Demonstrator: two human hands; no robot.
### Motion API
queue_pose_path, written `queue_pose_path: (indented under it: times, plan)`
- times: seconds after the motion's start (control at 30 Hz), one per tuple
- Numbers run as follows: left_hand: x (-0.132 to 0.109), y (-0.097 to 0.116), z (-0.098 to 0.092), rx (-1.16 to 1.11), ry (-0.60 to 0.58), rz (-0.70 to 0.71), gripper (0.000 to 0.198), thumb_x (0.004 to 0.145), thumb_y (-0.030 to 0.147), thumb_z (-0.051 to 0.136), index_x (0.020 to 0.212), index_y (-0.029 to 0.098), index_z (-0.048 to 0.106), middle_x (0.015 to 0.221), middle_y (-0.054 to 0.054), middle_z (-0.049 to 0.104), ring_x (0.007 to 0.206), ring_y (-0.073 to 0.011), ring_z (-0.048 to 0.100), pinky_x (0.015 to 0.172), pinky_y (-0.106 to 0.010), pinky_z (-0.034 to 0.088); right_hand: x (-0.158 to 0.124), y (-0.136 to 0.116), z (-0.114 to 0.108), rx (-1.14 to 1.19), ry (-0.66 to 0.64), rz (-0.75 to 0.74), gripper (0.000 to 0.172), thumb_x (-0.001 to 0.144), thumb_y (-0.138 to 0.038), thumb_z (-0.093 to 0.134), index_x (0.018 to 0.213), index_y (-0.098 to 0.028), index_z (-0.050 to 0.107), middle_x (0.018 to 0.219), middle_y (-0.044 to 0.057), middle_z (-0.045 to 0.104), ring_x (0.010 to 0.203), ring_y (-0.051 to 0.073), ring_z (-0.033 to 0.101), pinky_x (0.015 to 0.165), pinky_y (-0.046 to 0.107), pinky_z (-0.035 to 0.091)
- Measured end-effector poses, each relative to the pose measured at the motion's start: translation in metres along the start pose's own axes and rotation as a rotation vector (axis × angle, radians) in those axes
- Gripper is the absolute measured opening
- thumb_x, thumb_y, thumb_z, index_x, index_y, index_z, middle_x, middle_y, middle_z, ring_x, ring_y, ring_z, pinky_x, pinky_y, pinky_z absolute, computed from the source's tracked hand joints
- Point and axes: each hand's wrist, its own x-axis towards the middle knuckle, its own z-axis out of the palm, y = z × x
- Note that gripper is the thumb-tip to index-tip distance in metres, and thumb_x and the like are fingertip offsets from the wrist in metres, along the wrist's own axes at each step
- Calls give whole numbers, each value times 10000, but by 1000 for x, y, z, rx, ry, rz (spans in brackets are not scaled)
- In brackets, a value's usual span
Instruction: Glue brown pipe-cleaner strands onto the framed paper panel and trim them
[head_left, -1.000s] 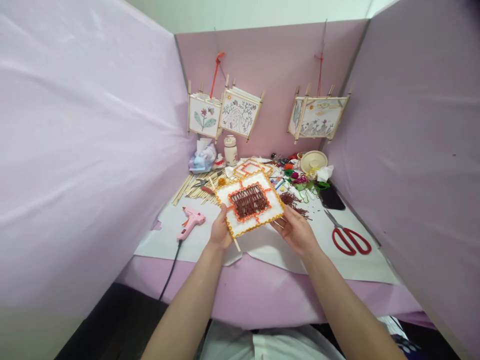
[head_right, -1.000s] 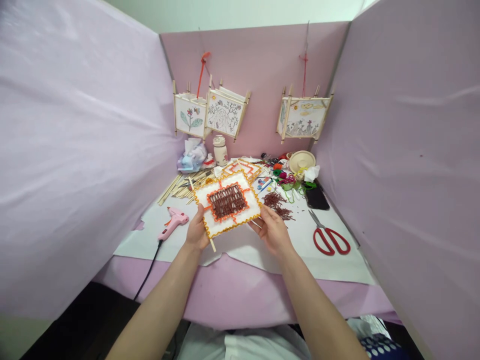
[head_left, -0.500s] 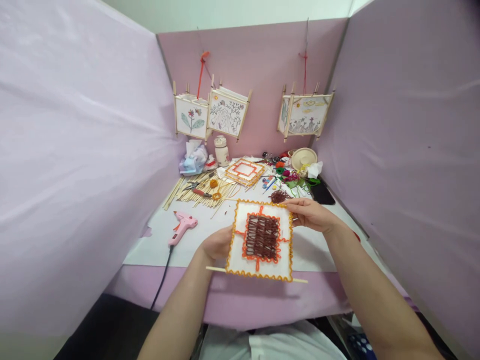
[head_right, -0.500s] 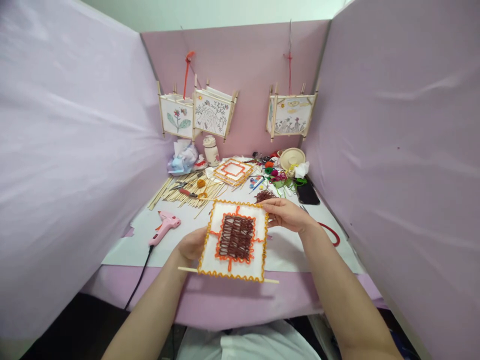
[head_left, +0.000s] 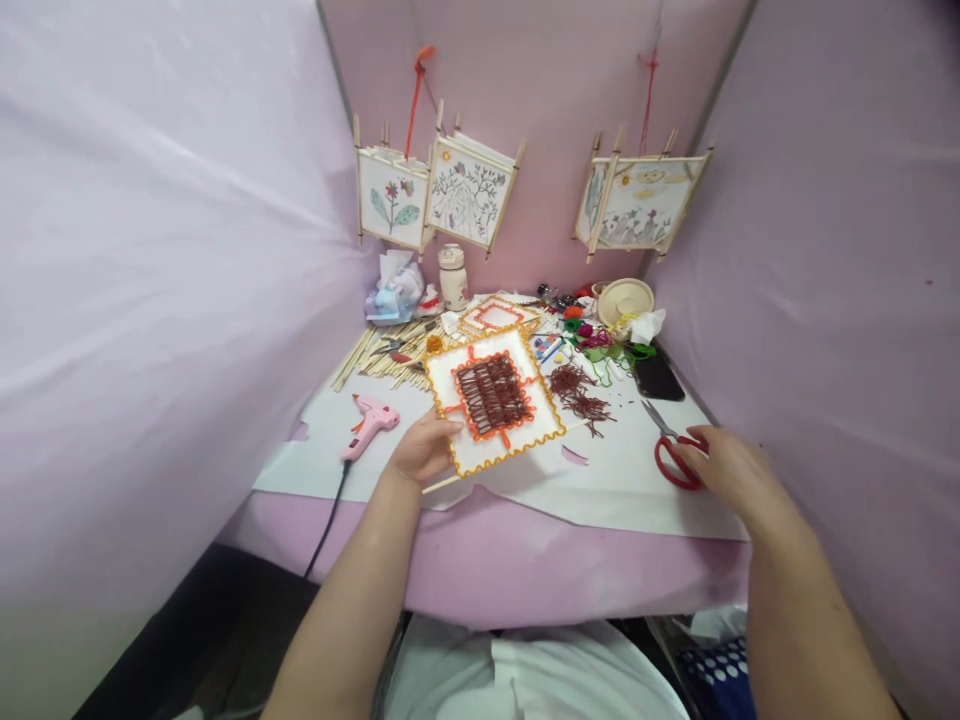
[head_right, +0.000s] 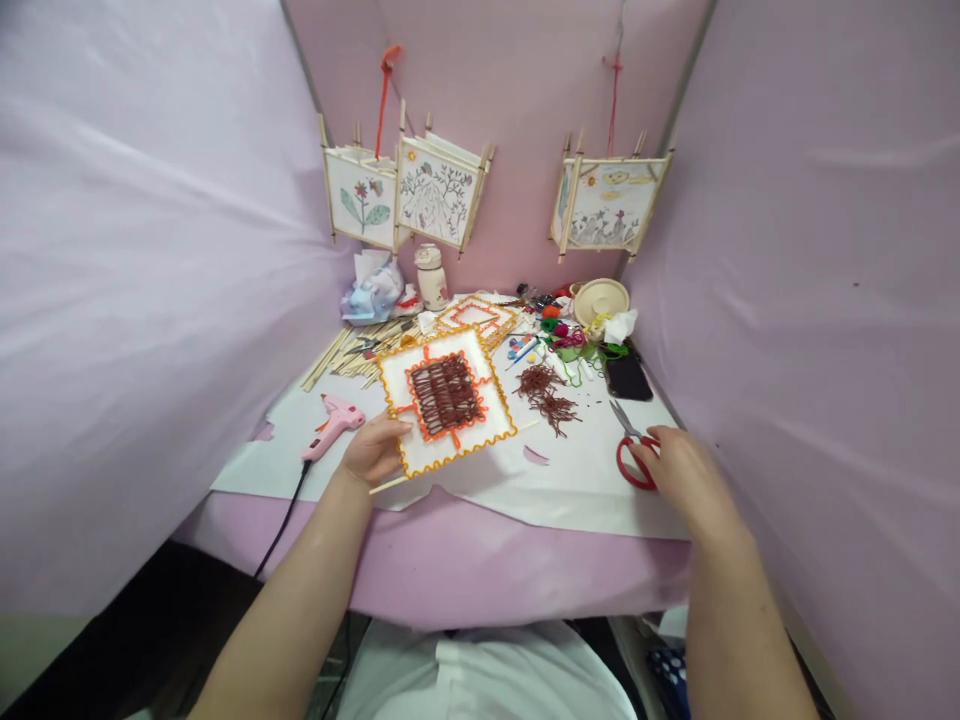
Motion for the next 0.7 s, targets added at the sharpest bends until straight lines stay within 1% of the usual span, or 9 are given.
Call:
queue_pose_path:
  times: [0.03, 0.1, 0.17, 0.23, 0.3, 0.37, 0.47, 0.57, 0.7]
  plan:
    - [0, 1, 1, -4, 14, 12, 460, 679, 54, 679, 1133, 124, 676, 1104, -108, 739, 982, -260, 712, 905, -392, 567, -1, 2, 3, -47, -41, -20, 336, 885, -410, 482, 897, -146, 689, 852, 146, 696, 755, 256, 637, 636, 325, 397]
    - [2, 3, 3, -10, 35, 27, 477, 673, 57, 673, 1147, 112, 667, 1130, -122, 729, 1020, -277, 702, 931, -410, 556, -1, 2, 10, -105, -90, -40, 323, 891, -397, 463, 822, -159, 670, 835, 134, 679, 716, 235, 618, 617, 316, 374]
    - [3, 4, 2, -14, 62, 60, 487, 668, 64, 669, 1152, 112, 662, 1142, -126, 724, 1049, -294, 691, 946, -430, 548, 0, 1, 15, -162, -85, -5, 333, 877, -434, 488, 819, -150, 653, 867, 150, 666, 731, 246, 615, 614, 318, 374]
    - [6, 4, 1, -27, 107, 108, 505, 656, 60, 662, 1156, 126, 658, 1132, -114, 729, 1073, -303, 681, 961, -444, 539, 0, 2, 18, -198, -81, 64, 376, 866, -489, 511, 839, -136, 639, 864, 161, 656, 733, 258, 612, 609, 323, 380]
    - [8, 4, 0, -47, 146, 146, 537, 640, 51, 651, 1169, 138, 652, 1128, -104, 732, 1113, -311, 663, 981, -455, 525, 0, 4, 19, -200, -121, 125, 394, 865, -518, 512, 832, -142, 622, 817, 147, 649, 693, 252, 604, 591, 325, 383]
    - [9, 5, 1, -64, 169, 174, 557, 629, 44, 635, 1176, 145, 649, 1134, -101, 730, 1153, -321, 641, 990, -461, 518, -1, 5, 17, -185, -166, 153, 364, 874, -499, 496, 805, -160, 607, 759, 126, 642, 637, 237, 591, 574, 325, 381]
    - [8, 6, 4, -77, 190, 199, 564, 627, 33, 607, 1173, 164, 655, 1150, -92, 727, 1190, -325, 618, 984, -459, 521, -4, 6, 14, -171, -158, 139, 333, 876, -470, 479, 768, -178, 596, 707, 121, 636, 583, 229, 573, 562, 330, 381]
    - [6, 8, 4, -96, 198, 217, 580, 631, 27, 597, 1189, 176, 648, 1161, -84, 725, 1202, -323, 610, 983, -460, 521, -8, 5, 13, -164, -133, 131, 368, 850, -502, 503, 689, -183, 587, 667, 132, 639, 548, 232, 563, 555, 340, 392]
    - [5, 10, 3, -112, 190, 230, 613, 641, 39, 608, 1242, 156, 617, 1154, -94, 726, 1183, -320, 623, 1001, -462, 510, -11, 8, 13, -142, -177, 168, 431, 840, -533, 504, 578, -195, 560, 625, 158, 641, 506, 240, 560, 550, 364, 408]
